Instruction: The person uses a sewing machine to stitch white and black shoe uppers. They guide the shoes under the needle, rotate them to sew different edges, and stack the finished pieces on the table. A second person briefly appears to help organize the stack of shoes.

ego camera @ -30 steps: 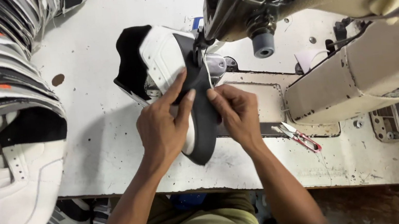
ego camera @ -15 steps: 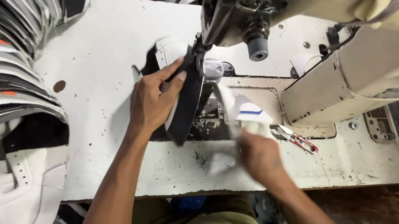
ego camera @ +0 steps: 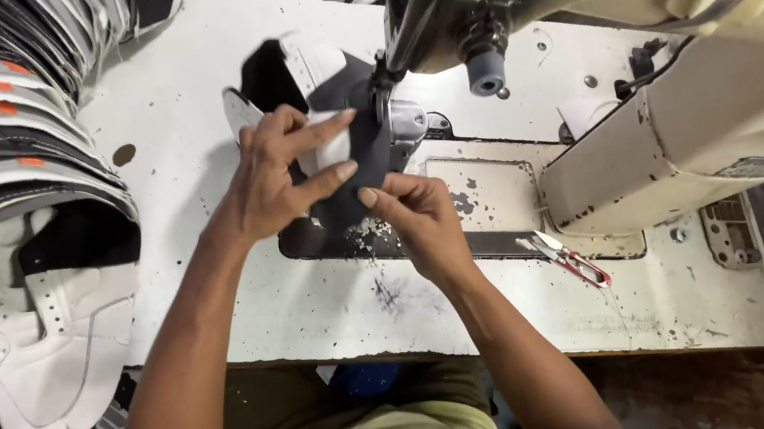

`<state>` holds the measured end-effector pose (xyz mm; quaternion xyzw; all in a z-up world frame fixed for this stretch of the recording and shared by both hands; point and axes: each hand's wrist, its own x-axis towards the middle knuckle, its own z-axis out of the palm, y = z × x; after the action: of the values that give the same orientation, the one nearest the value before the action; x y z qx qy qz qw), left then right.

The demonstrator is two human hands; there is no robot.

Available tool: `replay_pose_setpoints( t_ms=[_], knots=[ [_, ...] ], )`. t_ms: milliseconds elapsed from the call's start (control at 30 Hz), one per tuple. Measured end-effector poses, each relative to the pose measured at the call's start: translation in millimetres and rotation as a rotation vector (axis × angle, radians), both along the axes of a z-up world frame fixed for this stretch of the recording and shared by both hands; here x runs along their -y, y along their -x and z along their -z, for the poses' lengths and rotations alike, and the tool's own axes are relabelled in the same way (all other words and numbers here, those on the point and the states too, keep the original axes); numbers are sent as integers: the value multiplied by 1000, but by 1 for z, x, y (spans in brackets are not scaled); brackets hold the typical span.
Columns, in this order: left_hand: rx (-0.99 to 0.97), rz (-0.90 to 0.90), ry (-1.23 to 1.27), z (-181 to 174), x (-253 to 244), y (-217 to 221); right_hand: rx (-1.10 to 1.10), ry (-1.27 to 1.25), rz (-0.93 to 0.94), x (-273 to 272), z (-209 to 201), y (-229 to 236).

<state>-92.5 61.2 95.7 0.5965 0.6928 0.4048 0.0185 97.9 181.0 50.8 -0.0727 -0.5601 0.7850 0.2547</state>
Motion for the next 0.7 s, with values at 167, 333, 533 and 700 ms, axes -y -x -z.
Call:
replay_pose_setpoints(
  t_ms=[167,333,533,700],
  knots=[
    [-37,-31,54,2,-14,13,5,46,77,1,-12,14],
    [-74,-110,112,-1,-21,15,-40,179,125,-4,-10,23],
    [-138,-215,193,-20,-10,5,-18,256,193,-7,-10,27],
    [-80,-245,296,-32,11,-12,24,200,217,-12,-15,24]
  ],
)
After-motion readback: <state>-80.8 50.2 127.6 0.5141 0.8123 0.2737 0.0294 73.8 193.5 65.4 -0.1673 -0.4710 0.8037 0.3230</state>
